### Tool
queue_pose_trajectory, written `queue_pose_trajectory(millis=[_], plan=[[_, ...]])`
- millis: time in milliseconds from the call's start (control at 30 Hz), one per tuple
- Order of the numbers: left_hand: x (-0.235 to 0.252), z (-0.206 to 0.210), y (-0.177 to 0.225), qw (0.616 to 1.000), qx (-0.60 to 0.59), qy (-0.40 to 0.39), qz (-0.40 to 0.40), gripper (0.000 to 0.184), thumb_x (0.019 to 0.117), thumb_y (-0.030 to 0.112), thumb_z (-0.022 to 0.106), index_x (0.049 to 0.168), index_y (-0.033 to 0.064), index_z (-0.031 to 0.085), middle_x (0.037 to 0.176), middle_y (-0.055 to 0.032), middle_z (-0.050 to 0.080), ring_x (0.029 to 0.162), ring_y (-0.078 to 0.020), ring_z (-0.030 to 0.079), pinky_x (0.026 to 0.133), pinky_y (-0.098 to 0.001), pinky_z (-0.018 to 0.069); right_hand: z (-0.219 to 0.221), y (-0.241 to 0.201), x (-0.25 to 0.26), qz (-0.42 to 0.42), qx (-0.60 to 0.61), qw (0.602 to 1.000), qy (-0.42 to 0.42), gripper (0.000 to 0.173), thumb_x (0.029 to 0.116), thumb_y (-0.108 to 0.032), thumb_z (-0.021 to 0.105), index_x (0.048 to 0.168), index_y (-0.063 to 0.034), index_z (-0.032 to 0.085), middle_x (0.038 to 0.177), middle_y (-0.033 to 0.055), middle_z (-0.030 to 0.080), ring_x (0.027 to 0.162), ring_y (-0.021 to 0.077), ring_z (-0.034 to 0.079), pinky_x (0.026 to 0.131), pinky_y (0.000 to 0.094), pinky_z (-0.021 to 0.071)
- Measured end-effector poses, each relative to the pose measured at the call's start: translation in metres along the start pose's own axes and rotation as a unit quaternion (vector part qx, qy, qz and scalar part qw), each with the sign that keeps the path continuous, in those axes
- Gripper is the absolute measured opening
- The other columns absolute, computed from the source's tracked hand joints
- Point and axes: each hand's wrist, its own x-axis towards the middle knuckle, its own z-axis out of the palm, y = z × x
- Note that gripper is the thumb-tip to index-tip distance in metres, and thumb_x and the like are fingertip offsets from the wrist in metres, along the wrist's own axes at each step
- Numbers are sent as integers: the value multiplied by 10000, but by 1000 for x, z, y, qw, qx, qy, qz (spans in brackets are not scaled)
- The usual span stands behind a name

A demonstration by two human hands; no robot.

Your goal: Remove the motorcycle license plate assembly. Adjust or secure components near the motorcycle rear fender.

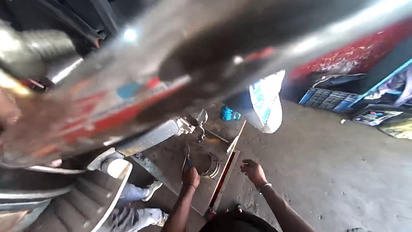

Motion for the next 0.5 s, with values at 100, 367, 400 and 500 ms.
queue_pose_trajectory(millis=[100,367,400,500], plan=[[7,-5,0,1000,-7,5,-28,452,1023,197,563,1413,-30,541,1412,-201,601,1324,-317,582,1086,-498,473,-9,18,-8,15,21,1000,15,339,1014,-73,591,1338,28,590,1115,184,711,930,242,711,845,405,568],[45,-16,8,995,-62,71,-39,516,1004,336,638,1354,-41,594,1369,-212,628,1299,-320,598,1085,-515,464,-45,40,-11,42,70,996,41,294,996,-67,589,1272,21,630,1064,155,716,854,198,699,786,370,562],[52,-23,12,991,-87,98,-41,478,1010,334,634,1307,-41,621,1332,-212,648,1276,-323,612,1070,-513,472,-50,32,-5,40,59,997,35,294,993,-75,588,1269,12,637,1062,150,720,861,202,701,797,379,562],[65,-47,23,971,-157,176,-25,477,1056,348,581,1328,-42,618,1330,-230,647,1288,-350,600,1101,-526,446,-64,-11,31,-12,-20,1000,-8,289,1015,-126,574,1263,0,652,1098,166,713,954,254,703,884,435,555]])
